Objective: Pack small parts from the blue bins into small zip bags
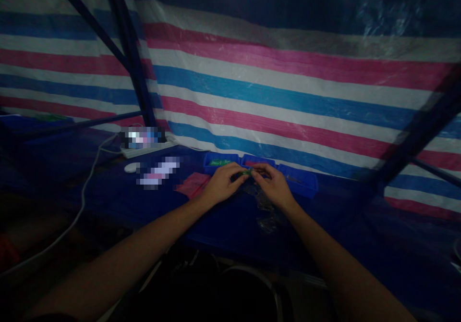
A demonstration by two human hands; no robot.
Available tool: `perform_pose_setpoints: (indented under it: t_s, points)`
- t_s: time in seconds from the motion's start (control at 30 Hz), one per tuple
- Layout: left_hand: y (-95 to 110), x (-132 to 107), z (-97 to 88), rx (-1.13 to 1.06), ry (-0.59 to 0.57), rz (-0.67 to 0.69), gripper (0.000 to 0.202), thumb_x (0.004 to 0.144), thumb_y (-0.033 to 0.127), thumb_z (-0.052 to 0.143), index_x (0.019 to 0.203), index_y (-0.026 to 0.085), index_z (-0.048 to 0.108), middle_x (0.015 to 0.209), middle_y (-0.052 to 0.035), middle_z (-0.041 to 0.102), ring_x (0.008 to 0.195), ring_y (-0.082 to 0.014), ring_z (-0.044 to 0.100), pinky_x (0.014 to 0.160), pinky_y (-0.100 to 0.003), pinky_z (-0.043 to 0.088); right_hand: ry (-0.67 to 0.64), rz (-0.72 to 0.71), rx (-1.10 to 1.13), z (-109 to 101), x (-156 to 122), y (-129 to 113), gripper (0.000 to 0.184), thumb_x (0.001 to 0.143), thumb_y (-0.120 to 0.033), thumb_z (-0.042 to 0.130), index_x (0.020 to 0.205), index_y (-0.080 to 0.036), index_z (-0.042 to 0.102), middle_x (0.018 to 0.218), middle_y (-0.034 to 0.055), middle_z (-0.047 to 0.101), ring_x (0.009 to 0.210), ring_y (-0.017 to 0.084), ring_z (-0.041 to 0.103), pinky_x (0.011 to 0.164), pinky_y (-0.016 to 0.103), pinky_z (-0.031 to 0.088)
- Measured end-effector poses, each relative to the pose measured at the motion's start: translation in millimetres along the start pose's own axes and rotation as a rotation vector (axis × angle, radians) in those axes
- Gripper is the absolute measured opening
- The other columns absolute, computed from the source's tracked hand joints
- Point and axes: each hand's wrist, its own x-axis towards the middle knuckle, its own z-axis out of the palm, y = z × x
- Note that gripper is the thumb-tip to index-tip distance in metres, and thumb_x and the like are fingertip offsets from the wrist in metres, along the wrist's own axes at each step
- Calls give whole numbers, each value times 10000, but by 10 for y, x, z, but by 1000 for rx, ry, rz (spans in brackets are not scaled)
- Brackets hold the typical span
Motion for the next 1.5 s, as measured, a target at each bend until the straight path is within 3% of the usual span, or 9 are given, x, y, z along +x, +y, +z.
perform_pose_setpoints:
  t_s: [0.5, 0.6, 0.7, 0.83, 1.5]
  points:
    - [0, -1, -3, 7, -27, 5, 197, 978, 267, 574, 1114, 200, 699, 1050, -63, 717, 985, -203, 651, 903, -375, 514, -17, 1, -2, -6, 16, 58, 358, 867, -470, 704, 1147, -248, 682, 1131, 70, 721, 1052, 240, 687, 871, 407, 609]
    - [15, -3, -14, -15, -11, -39, 231, 969, 292, 592, 1171, 214, 671, 1106, -66, 716, 992, -212, 657, 896, -385, 516, -50, 11, 65, -9, 17, 70, 365, 857, -448, 718, 1162, -251, 680, 1167, 74, 718, 1077, 245, 689, 893, 414, 606]
    - [37, -6, -26, -66, -2, -118, 289, 952, 322, 618, 1223, 222, 632, 1043, -51, 726, 876, -199, 670, 800, -353, 528, -64, 19, 110, -12, 16, 85, 380, 815, -425, 768, 1135, -238, 687, 1121, 73, 737, 1046, 240, 705, 919, 417, 599]
    - [42, -10, -18, -139, 4, -153, 336, 929, 289, 640, 1254, 220, 592, 927, -20, 716, 776, -175, 658, 739, -319, 523, -52, 62, 179, -10, 14, 94, 399, 751, -429, 822, 1063, -217, 694, 1000, 66, 754, 938, 234, 727, 839, 409, 627]
    - [-7, -20, 40, -195, -4, -153, 446, 922, 261, 627, 1349, 209, 509, 997, -46, 692, 781, -169, 661, 722, -318, 539, -2, 81, 203, -7, 36, 96, 390, 726, -403, 842, 1020, -208, 674, 927, 49, 720, 839, 200, 705, 742, 343, 611]
